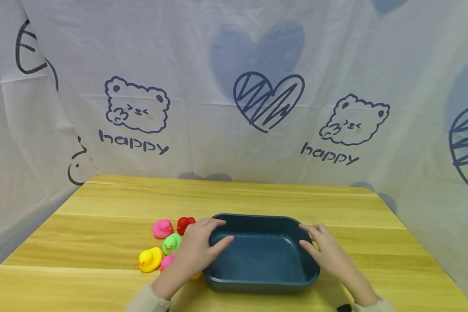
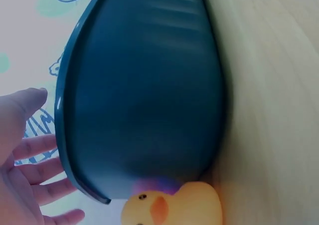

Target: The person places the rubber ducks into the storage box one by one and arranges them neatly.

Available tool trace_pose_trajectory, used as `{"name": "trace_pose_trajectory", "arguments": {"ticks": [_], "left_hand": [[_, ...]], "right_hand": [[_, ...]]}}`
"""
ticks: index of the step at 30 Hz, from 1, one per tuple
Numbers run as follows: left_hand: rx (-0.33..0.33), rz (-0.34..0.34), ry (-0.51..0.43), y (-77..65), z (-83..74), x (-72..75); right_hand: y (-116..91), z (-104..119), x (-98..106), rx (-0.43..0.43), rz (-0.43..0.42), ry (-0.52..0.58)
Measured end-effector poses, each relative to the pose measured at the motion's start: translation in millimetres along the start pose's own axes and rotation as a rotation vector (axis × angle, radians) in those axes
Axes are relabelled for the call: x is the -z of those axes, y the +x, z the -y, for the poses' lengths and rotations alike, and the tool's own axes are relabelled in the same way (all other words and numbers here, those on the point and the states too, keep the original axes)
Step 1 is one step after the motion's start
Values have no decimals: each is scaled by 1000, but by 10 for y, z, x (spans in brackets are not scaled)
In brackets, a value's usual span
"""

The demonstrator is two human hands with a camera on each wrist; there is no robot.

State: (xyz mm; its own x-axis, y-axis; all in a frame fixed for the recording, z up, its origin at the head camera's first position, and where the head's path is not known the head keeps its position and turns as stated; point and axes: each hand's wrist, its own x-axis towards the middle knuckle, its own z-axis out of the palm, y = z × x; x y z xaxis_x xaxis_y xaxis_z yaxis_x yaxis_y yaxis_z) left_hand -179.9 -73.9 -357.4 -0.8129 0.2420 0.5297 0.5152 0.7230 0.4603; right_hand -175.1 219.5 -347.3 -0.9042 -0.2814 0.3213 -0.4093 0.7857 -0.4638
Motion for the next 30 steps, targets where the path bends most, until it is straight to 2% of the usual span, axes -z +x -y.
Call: {"name": "trace_pose_trajectory", "arguments": {"ticks": [6, 9, 11, 14, 17, 24, 30], "left_hand": [[10, -16, -105, -31, 61, 38], [5, -27, -156, -39, 87, 58], [1, -32, -195, -44, 97, 76], [4, -27, -255, -55, 113, 111], [38, -4, -290, -74, 133, 145], [104, 35, -367, -136, 193, 214], [134, 75, -441, -164, 258, 302]], "right_hand": [[-17, -99, 18, -10, -3, 35], [-14, -148, 35, -27, 28, 82], [-7, -184, 47, -53, 75, 145], [4, -238, 64, -111, 163, 300], [13, -288, 67, -167, 214, 448], [21, -377, 57, -246, 235, 620], [3, -457, 52, -253, 252, 741]]}}
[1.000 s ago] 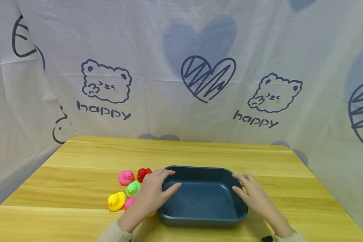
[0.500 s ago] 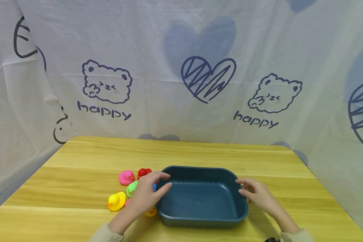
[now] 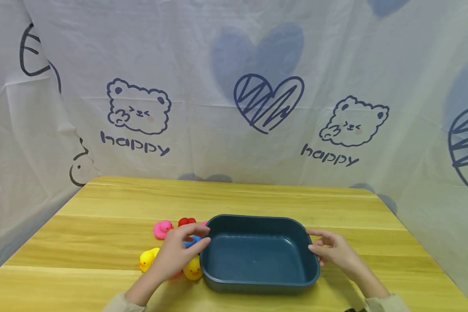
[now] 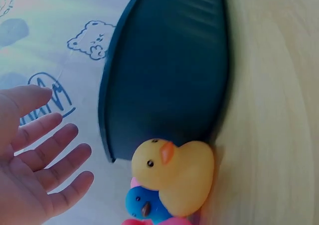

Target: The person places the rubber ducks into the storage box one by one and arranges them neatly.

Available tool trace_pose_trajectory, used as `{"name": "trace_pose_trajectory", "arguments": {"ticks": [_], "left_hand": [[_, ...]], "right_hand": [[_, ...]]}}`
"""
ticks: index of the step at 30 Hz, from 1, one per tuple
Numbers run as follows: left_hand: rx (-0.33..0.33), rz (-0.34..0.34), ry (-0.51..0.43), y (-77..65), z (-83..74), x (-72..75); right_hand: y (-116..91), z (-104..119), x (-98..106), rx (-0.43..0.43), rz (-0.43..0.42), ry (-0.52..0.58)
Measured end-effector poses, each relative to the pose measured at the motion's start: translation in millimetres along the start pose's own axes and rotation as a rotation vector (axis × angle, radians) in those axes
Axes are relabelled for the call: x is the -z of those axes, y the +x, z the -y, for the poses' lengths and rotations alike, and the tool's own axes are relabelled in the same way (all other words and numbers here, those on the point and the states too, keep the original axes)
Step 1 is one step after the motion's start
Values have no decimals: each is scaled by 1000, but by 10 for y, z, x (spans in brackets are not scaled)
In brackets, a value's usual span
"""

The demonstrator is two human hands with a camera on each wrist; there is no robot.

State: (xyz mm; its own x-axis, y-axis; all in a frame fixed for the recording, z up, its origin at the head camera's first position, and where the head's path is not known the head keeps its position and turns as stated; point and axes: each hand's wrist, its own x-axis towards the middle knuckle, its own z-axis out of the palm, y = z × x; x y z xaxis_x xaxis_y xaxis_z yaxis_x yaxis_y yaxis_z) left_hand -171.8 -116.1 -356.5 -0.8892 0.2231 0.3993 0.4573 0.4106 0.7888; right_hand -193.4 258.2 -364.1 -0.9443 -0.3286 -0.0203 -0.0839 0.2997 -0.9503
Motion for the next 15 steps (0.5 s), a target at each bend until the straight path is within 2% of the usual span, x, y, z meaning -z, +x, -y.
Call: {"name": "trace_pose_trajectory", "arguments": {"ticks": [9, 15], "left_hand": [[60, 38, -48, -54, 48, 184], [58, 72, -18, -85, 105, 353]], "right_hand": [[-32, -33, 58, 13, 126, 148], [-40, -47, 66, 7, 149, 170]]}}
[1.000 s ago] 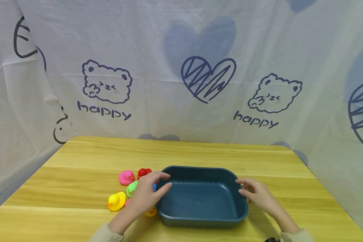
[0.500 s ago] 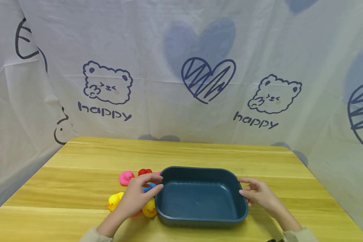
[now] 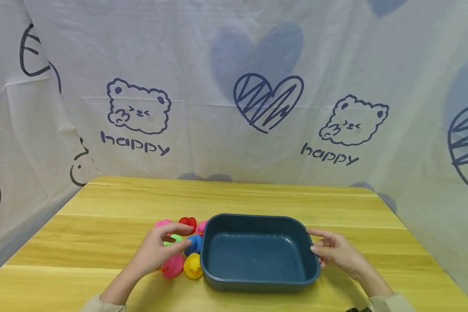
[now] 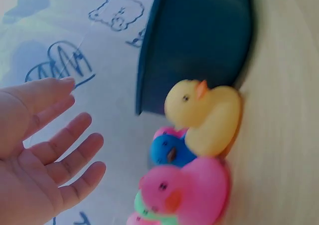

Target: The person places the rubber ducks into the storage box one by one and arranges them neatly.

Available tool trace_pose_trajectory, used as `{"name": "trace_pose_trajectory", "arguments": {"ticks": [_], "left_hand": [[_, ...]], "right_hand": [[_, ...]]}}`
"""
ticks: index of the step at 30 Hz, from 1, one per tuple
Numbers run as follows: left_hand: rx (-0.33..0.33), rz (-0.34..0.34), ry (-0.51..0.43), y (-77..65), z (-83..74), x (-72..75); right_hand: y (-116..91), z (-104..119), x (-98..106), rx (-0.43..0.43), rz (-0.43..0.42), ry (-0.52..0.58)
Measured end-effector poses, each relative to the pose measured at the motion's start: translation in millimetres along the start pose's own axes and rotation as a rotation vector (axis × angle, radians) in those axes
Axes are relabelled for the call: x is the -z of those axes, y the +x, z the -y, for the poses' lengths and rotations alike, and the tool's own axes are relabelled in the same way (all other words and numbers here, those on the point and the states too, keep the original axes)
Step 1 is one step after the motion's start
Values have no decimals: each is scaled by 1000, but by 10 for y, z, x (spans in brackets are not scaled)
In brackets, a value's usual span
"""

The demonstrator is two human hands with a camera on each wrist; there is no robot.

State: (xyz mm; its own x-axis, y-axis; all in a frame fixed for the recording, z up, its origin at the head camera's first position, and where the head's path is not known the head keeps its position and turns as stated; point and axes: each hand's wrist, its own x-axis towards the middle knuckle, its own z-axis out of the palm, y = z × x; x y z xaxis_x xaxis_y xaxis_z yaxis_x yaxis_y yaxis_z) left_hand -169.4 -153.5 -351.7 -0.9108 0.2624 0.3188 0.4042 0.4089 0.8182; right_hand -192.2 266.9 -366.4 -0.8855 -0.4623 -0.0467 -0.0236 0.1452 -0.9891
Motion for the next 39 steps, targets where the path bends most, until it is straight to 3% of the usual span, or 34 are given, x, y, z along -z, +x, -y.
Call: {"name": "trace_pose_trajectory", "arguments": {"ticks": [7, 16, 24, 39], "left_hand": [[-17, 103, -7, -49, 148, 276], [-8, 217, -111, -138, 383, 527], [111, 243, -127, -192, 511, 656], [198, 316, -138, -264, 708, 771]], "right_hand": [[17, -14, 7, -16, 2, -4], [2, -13, 14, -25, -8, 7], [7, -10, 11, -15, 6, 24], [17, -18, 18, -37, 14, 43]]}}
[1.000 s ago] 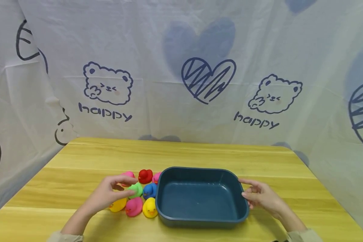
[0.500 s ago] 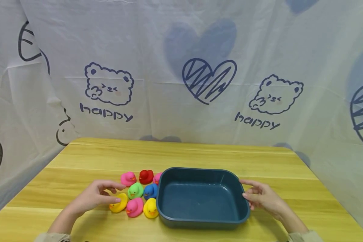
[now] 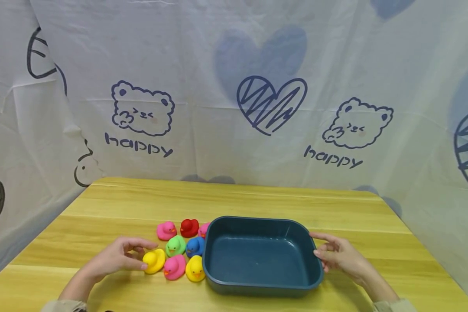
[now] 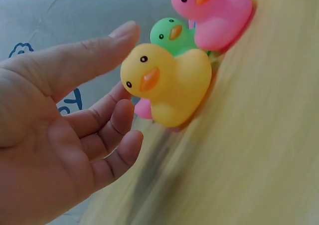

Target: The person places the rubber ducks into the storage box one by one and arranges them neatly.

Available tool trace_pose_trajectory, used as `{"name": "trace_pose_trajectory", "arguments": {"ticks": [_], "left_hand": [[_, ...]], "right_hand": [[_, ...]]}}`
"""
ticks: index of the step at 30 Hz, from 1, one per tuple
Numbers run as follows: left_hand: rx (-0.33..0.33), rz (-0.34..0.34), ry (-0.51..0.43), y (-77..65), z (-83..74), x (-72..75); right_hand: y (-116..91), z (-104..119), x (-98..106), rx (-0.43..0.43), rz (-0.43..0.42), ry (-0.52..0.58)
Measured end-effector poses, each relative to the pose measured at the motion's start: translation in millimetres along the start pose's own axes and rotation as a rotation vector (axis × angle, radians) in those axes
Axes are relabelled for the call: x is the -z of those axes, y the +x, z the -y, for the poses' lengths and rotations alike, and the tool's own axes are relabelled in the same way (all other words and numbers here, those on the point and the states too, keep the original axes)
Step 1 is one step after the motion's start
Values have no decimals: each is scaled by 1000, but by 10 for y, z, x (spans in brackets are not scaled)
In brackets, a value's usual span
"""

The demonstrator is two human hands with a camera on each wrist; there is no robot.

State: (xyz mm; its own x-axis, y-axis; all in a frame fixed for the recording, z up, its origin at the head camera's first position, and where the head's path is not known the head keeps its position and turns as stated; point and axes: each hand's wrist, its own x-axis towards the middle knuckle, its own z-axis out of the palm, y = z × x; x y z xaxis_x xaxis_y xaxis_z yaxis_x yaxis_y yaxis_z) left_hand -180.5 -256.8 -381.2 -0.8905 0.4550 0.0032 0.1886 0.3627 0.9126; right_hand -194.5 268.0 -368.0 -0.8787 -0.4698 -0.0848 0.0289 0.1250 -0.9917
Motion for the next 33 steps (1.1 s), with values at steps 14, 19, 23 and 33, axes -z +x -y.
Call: {"name": "trace_pose_trajectory", "arguments": {"ticks": [14, 19, 23, 33], "left_hand": [[-10, 114, -160, 38, 112, 25], [16, 110, -136, 58, 110, 24], [47, 87, -104, 75, 93, 17], [45, 28, 7, 71, 41, 7]], "right_hand": [[21, -13, 6, 32, 6, 10], [17, 2, 5, 28, 5, 8], [6, 8, 3, 18, 3, 9], [-14, -7, -3, 1, -3, 21]]}}
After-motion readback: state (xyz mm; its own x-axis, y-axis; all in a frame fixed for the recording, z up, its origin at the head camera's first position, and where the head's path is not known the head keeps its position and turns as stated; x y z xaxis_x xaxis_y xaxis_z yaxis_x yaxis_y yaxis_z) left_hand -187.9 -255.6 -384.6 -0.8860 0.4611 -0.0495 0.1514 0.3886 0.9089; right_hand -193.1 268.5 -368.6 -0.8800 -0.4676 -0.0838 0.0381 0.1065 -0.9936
